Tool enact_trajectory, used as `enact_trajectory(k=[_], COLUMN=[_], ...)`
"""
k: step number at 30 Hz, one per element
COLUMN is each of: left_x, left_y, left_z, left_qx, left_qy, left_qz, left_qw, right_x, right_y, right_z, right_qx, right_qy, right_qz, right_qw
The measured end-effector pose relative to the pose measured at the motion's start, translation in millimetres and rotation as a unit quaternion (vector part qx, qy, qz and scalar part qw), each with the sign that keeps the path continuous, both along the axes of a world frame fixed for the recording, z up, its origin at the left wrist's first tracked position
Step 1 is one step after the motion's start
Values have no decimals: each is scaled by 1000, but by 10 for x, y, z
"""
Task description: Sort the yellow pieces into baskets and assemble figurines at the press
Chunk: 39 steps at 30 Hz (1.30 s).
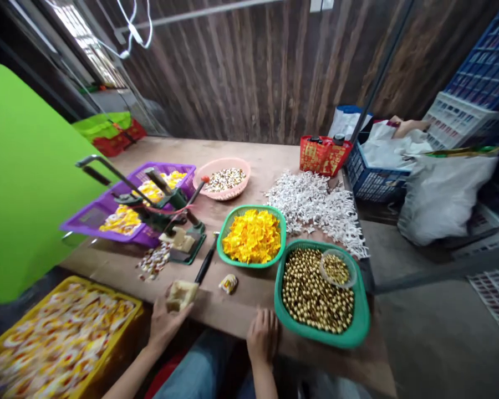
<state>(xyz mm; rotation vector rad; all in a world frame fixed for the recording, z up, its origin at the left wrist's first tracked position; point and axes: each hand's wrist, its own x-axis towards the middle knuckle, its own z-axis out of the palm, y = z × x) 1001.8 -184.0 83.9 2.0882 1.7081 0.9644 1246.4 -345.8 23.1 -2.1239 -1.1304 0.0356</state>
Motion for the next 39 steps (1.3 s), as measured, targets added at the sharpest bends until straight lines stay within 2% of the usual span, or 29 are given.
enact_trajectory(k=[2, 5, 8, 11, 14, 17, 21, 23, 25, 29, 34, 39], left_x=[-174, -345, -370, -328, -312, -337, -416, -453, -464, -394, -293, -335], left_y=[250, 521, 654, 694, 669, 634, 701, 788, 882, 998, 901, 776], left_z=[-187, -391, -504, -580, -578, -465, -334, -324, -342, -426, -521, -478], left_qx=[3, 19, 52, 81, 90, 81, 59, 72, 88, 104, 89, 8], left_qy=[-2, -12, -34, -57, -78, -112, -105, -74, -49, -25, 4, 88], left_qz=[-3, -10, -11, -19, -39, -49, -96, -122, -142, -162, -182, -272], left_qw=[1000, 1000, 998, 995, 992, 989, 988, 987, 985, 981, 979, 958], right_x=[-47, -86, -62, 17, 92, 75, -189, -361, -477, -469, -321, -259], right_y=[-20, -10, 29, 37, -3, 8, 227, 373, 485, 527, 436, 418], right_z=[-170, -361, -439, -422, -306, -142, -29, -26, -46, -135, -242, -248], right_qx=[-4, 13, 47, 63, 45, 18, 55, 63, 40, 18, -5, 20], right_qy=[-49, -62, -71, -114, -194, -233, -170, -135, -147, -203, -244, -232], right_qz=[-22, -47, -72, -82, -61, -75, -153, -182, -216, -269, -259, -246], right_qw=[999, 997, 994, 988, 978, 969, 972, 972, 964, 942, 935, 941])
